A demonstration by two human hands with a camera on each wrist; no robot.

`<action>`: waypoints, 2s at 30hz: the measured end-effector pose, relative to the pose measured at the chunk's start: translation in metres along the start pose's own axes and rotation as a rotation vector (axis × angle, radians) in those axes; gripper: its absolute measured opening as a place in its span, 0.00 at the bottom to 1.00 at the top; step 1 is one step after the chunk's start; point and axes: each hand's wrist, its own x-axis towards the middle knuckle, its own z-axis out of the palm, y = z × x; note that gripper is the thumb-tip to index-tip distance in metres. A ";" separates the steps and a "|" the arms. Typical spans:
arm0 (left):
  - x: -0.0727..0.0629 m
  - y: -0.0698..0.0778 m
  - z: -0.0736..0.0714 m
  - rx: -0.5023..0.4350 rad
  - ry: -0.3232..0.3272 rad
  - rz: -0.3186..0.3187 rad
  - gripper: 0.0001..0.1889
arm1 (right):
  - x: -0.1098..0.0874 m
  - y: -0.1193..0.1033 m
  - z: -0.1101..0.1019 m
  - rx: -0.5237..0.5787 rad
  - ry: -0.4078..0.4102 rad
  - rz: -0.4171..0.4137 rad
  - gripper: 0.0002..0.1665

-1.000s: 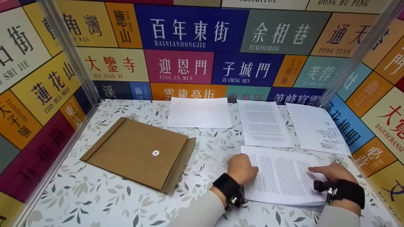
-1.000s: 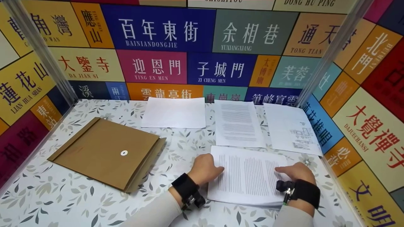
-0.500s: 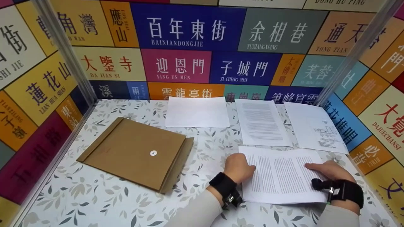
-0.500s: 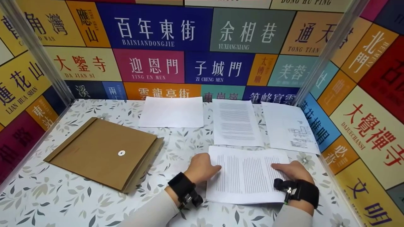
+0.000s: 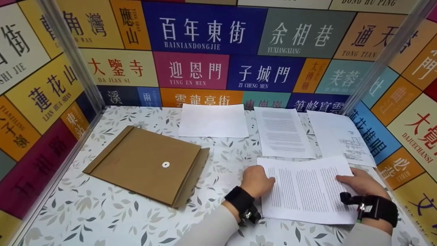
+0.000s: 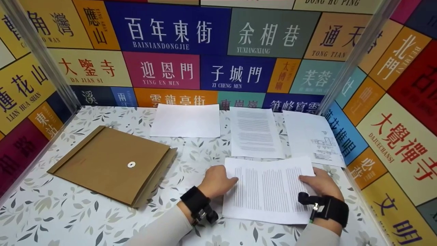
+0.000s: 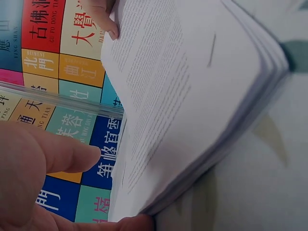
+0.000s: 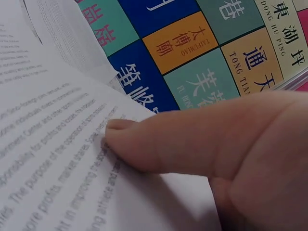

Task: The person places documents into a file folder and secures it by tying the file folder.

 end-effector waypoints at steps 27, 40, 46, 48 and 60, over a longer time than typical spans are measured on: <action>0.003 -0.038 -0.131 -0.271 0.152 -0.125 0.38 | -0.020 -0.076 0.022 0.766 0.251 -0.328 0.40; 0.003 -0.066 -0.131 -0.670 0.274 -0.161 0.27 | 0.011 -0.172 0.154 1.073 0.438 -0.392 0.34; 0.003 -0.068 -0.110 -0.870 0.267 -0.199 0.20 | 0.020 -0.186 0.210 1.223 0.468 -0.527 0.26; 0.003 -0.070 -0.105 -0.893 0.290 -0.175 0.19 | 0.022 -0.188 0.223 1.250 0.475 -0.555 0.25; 0.004 -0.072 -0.101 -1.063 0.443 -0.141 0.21 | 0.017 -0.195 0.265 1.293 0.443 -0.600 0.28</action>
